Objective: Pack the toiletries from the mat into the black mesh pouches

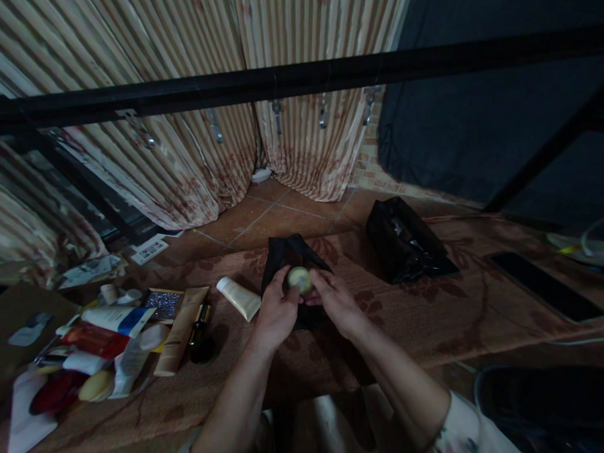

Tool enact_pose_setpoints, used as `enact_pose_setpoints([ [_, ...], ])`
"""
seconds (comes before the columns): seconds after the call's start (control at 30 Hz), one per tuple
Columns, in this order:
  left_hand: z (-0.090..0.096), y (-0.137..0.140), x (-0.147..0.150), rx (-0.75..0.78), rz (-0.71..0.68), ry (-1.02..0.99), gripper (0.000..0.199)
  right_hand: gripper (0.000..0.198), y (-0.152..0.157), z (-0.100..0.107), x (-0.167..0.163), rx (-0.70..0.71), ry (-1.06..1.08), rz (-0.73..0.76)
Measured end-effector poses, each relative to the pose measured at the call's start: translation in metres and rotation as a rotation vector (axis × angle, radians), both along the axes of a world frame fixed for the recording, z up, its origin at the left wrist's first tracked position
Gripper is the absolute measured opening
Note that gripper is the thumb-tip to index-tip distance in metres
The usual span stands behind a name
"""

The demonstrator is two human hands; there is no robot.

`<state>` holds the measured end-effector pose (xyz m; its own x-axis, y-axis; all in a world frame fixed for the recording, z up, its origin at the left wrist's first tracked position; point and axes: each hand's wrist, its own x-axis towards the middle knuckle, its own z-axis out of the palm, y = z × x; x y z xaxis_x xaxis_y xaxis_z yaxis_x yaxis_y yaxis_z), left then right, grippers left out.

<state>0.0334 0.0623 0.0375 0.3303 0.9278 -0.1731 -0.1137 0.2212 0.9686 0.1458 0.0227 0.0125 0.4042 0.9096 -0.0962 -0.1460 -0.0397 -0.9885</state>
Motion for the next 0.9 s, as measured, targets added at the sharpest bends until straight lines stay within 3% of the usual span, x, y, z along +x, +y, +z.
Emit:
enact_pose_setpoints([
  [0.17, -0.005, -0.001, -0.005, 0.429, -0.150, 0.236, 0.054, 0.050, -0.003, 0.008, -0.001, 0.006, 0.069, 0.042],
  [0.33, -0.003, -0.002, -0.007, 0.653, -0.183, 0.412, 0.057, 0.044, -0.006, 0.017, -0.002, 0.016, 0.163, 0.049],
  [0.43, -0.002, -0.001, -0.008, 0.738, -0.135, 0.450, 0.060, 0.054, -0.008, 0.024, -0.005, 0.045, 0.222, 0.054],
  [0.63, -0.007, 0.006, -0.009, 0.611, -0.037, 0.413, 0.055, 0.062, -0.007, 0.025, -0.007, 0.147, 0.185, 0.060],
  [0.77, -0.002, 0.007, -0.009, 0.492, 0.034, 0.394, 0.042, 0.061, -0.006, 0.018, -0.007, 0.180, -0.067, 0.023],
  [0.9, 0.004, 0.006, -0.009, 0.425, 0.033, 0.336, 0.043, 0.055, -0.009, 0.015, -0.009, 0.215, -0.386, -0.019],
])
